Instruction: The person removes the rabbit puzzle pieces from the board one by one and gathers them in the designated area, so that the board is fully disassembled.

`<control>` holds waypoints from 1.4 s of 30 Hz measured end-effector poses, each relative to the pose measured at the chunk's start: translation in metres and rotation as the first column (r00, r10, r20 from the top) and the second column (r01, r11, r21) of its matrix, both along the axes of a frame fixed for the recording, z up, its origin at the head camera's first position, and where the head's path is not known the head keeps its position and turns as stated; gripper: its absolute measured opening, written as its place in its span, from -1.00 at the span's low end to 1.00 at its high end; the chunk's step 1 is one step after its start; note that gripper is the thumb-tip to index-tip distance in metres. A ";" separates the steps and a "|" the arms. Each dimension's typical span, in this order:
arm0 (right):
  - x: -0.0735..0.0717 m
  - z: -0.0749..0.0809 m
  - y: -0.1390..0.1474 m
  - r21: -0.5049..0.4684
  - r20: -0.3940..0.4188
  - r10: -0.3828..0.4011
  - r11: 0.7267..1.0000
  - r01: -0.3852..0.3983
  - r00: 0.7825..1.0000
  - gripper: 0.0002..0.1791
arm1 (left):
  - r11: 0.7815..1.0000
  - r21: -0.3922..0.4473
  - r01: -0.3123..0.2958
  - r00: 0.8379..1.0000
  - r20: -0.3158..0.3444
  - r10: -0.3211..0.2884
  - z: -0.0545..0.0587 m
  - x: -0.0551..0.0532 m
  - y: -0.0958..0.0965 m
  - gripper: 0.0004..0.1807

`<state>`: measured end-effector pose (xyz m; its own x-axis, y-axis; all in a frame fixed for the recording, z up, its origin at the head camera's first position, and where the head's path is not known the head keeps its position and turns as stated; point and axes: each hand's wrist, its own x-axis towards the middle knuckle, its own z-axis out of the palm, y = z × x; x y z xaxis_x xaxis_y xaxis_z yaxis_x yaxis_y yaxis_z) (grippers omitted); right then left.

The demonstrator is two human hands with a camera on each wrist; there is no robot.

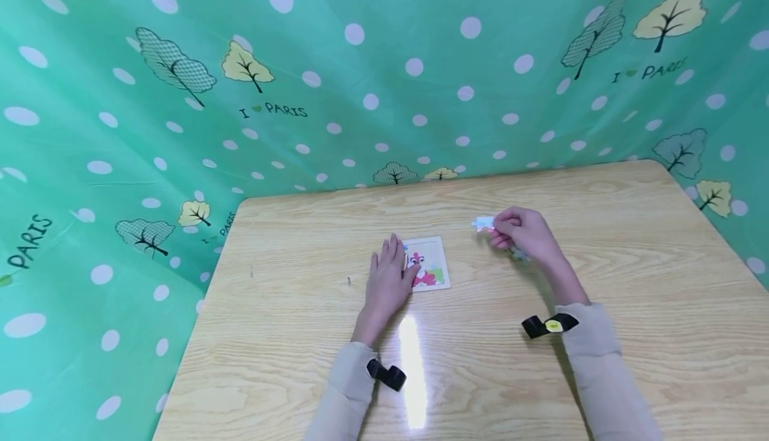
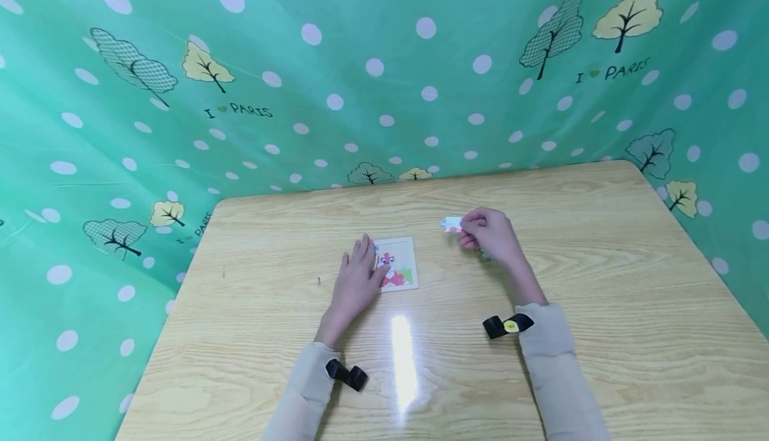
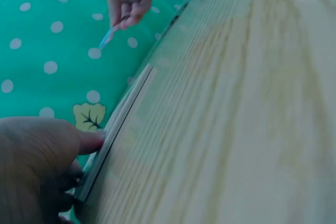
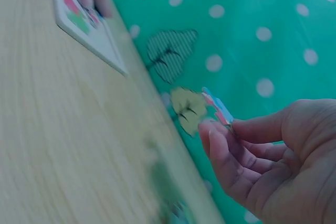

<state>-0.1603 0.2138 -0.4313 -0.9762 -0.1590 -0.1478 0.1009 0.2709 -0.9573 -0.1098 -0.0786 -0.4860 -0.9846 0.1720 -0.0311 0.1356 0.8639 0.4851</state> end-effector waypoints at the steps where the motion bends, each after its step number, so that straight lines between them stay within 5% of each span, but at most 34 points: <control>1: 0.000 0.000 0.005 0.006 -0.010 -0.011 1.000 0.011 1.000 -0.65 | 1.000 -0.005 0.003 1.000 -0.008 -0.003 0.000 0.000 0.000 -0.22; 9: 0.000 -0.003 0.037 0.129 -0.073 -0.094 0.986 0.103 0.993 -0.70 | 1.000 -0.025 0.009 0.999 -0.034 -0.010 0.002 0.000 -0.002 -0.27; 15: -0.002 -0.008 0.032 0.149 -0.040 -0.036 0.988 0.041 0.999 -0.66 | 0.998 -0.041 -0.038 0.993 -0.110 0.033 0.004 0.004 -0.008 -0.34; 19: -0.001 -0.009 0.028 0.242 -0.063 -0.015 0.970 0.030 0.998 -0.67 | 0.995 -0.103 -0.018 0.990 -0.139 0.003 0.012 0.009 -0.011 -0.38; 24: 0.002 -0.004 0.023 0.307 -0.141 -0.033 0.949 0.075 0.990 -0.68 | 0.979 -0.195 0.063 0.998 -0.008 -0.066 0.032 0.022 -0.006 -0.36; 29: 0.002 0.003 0.002 0.293 -0.170 0.052 0.956 0.001 0.984 -0.70 | 0.966 -0.212 0.146 0.986 0.112 -0.124 0.040 0.032 -0.001 -0.34; 34: -0.004 0.000 -0.036 0.305 -0.176 0.190 0.943 -0.129 0.966 -0.76 | 0.973 -0.197 0.122 0.990 0.095 -0.105 0.032 0.039 -0.007 -0.37; 42: -0.016 -0.016 -0.094 0.389 -0.209 0.357 0.884 -0.258 0.910 -0.80 | 0.977 -0.158 0.143 0.989 0.046 -0.138 0.025 0.040 -0.020 -0.40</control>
